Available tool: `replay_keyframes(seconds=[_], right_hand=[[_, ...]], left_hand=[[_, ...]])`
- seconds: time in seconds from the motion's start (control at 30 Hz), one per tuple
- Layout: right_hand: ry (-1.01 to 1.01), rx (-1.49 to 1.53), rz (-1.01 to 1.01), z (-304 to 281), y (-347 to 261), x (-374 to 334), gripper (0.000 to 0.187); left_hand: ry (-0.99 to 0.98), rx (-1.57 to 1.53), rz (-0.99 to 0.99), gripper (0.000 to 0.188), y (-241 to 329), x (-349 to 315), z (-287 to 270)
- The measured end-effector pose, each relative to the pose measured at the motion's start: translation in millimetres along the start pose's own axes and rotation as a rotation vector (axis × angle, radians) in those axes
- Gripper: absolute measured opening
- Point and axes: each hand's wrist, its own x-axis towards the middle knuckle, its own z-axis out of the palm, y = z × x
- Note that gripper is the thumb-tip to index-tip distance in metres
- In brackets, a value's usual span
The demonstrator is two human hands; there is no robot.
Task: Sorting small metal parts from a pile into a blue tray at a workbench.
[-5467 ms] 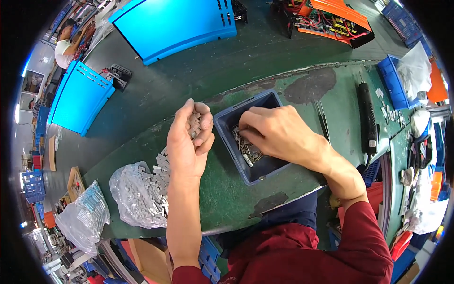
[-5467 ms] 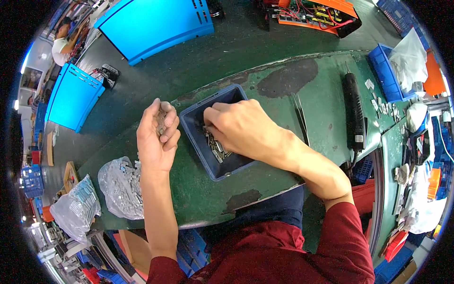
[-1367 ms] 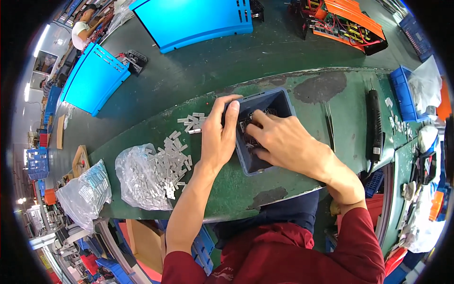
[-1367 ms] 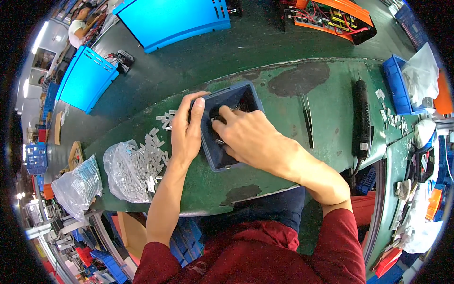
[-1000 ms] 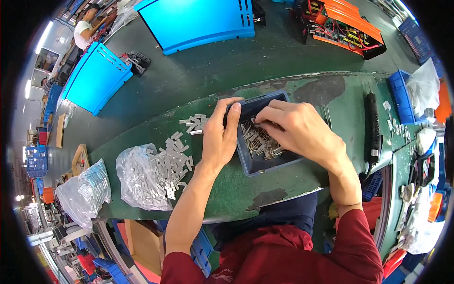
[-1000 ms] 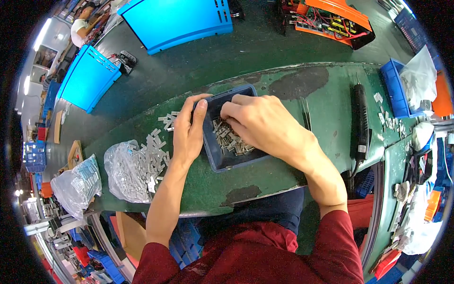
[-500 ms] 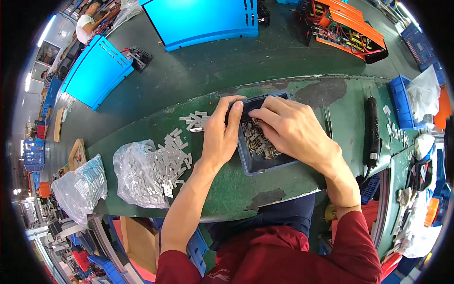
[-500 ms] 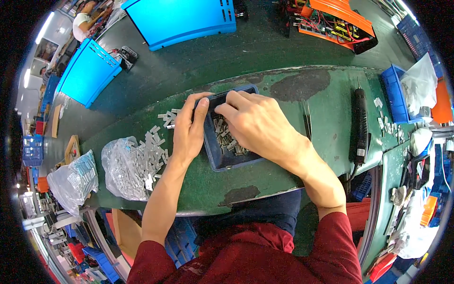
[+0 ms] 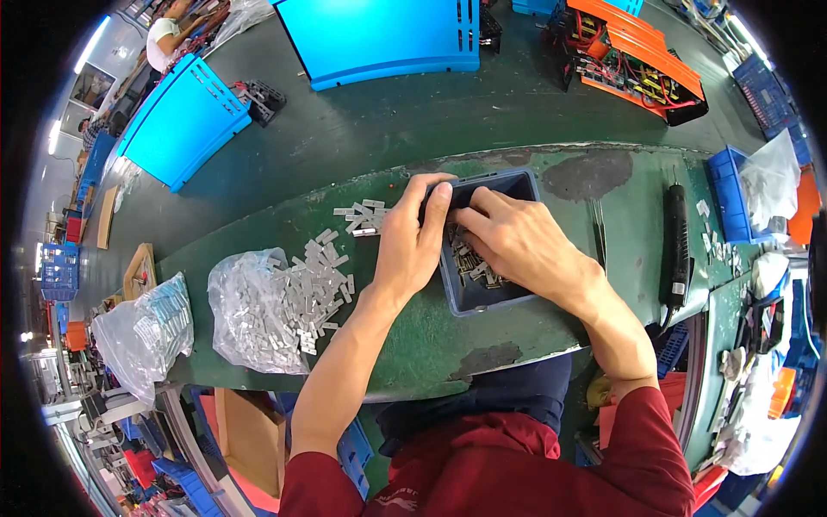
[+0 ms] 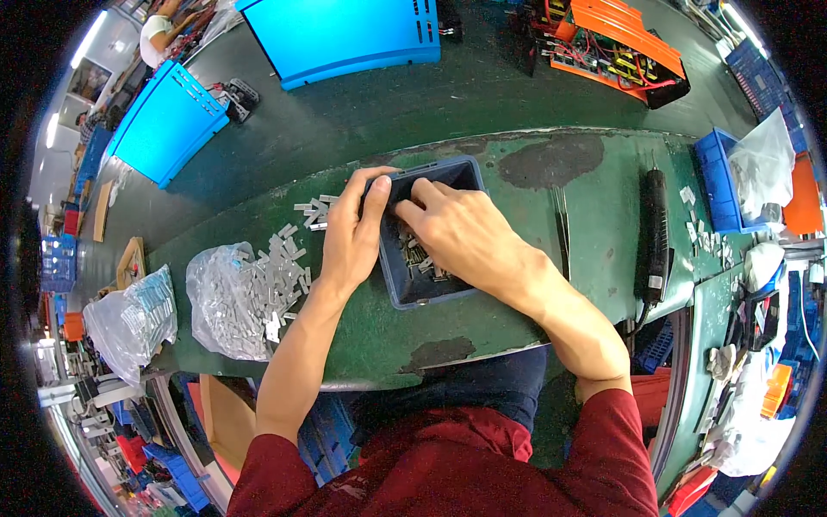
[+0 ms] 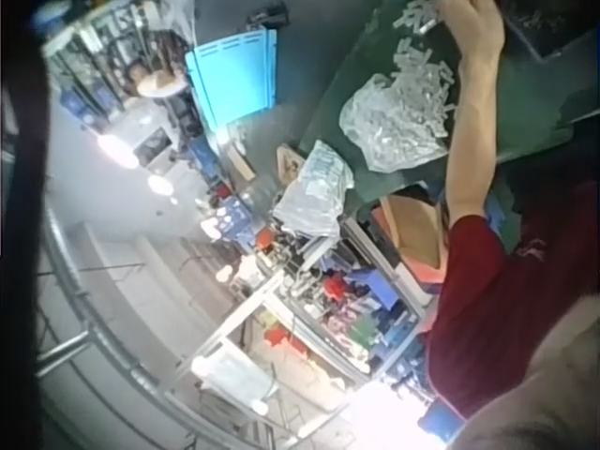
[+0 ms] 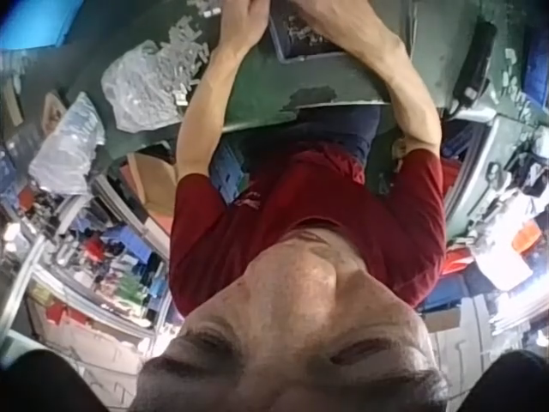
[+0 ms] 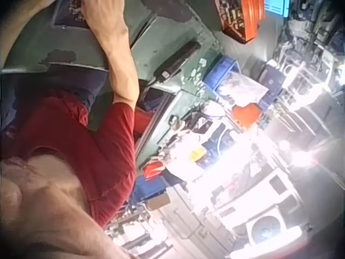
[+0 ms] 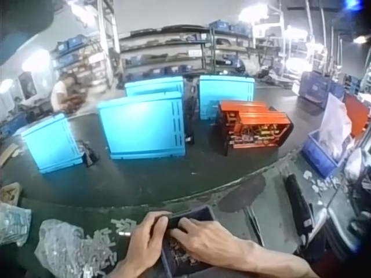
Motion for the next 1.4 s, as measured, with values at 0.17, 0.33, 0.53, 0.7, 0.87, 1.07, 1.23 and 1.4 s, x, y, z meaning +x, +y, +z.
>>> replay_keyframes(seconds=[0.17,0.33,0.53,0.7,0.87,1.07,1.23,1.4], right_hand=[[0.079,0.095,0.011,-3,-1,1,0.024],[0.065,0.196,0.075,-6,-3,2,0.029],[0.003,0.177,-0.007,-1,4,1,0.022],[-0.062,0.134,-0.015,-10,-7,3,0.019],[-0.035,0.235,0.072,-15,-5,1,0.017],[0.240,0.569,0.203,-23,-14,17,0.013],[0.276,0.628,0.198,-17,-32,32,0.012],[0.153,0.481,0.008,-13,-66,86,0.017]], left_hand=[[0.007,-0.018,0.021,0.028,0,0,1],[0.033,-0.011,0.062,0.026,-3,0,1],[0.036,-0.029,0.078,0.027,-9,2,3],[0.044,-0.038,0.041,0.029,-8,1,1],[0.026,-0.077,0.047,0.025,-5,2,4],[0.057,-0.142,0.084,0.021,-14,-5,2],[0.060,-0.206,0.100,0.018,-19,-5,9],[0.024,-0.155,0.117,0.032,-38,-3,15]])
